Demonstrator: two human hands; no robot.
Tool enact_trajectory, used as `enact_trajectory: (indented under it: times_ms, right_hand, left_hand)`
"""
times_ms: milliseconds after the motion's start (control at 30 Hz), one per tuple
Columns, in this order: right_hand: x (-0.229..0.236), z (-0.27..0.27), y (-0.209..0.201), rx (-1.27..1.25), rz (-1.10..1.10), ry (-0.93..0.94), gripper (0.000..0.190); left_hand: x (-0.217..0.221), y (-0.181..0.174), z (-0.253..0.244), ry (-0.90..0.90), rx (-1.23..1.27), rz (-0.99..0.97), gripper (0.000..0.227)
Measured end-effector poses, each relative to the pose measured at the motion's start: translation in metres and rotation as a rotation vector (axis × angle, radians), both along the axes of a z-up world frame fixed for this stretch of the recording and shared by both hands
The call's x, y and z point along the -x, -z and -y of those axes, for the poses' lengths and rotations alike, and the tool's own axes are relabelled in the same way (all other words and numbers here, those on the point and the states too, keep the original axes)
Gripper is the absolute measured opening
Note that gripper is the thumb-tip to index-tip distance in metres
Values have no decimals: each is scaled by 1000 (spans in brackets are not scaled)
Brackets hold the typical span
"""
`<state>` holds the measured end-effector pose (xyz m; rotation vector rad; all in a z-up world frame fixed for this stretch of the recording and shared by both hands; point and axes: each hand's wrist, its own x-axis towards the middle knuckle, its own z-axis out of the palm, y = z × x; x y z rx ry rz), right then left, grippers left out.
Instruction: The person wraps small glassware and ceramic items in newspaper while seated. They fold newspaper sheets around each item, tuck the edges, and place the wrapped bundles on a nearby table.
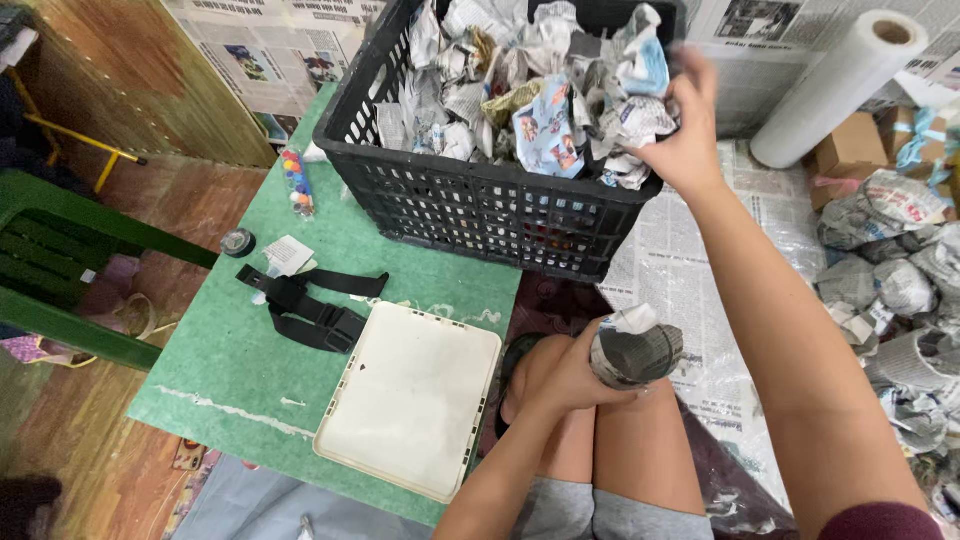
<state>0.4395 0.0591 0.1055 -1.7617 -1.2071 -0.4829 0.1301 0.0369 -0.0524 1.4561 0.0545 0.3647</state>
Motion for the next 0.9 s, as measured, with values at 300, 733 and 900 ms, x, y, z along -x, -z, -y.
enact_trajectory:
  times_ms: [300,733,900]
  right_hand:
    - [-51,-1,11,-371,-392,-100,47]
    - [-54,-64,35,-842,-186,227,90]
    - [-98,-108,35,-1024,-517,123,65]
  left_hand:
    - [-1,-5,-2,-34,-82,-44,105]
    - [1,-12,5,-29,-35,15,105]
    - [2,-11,10,-76,-59,37,103]
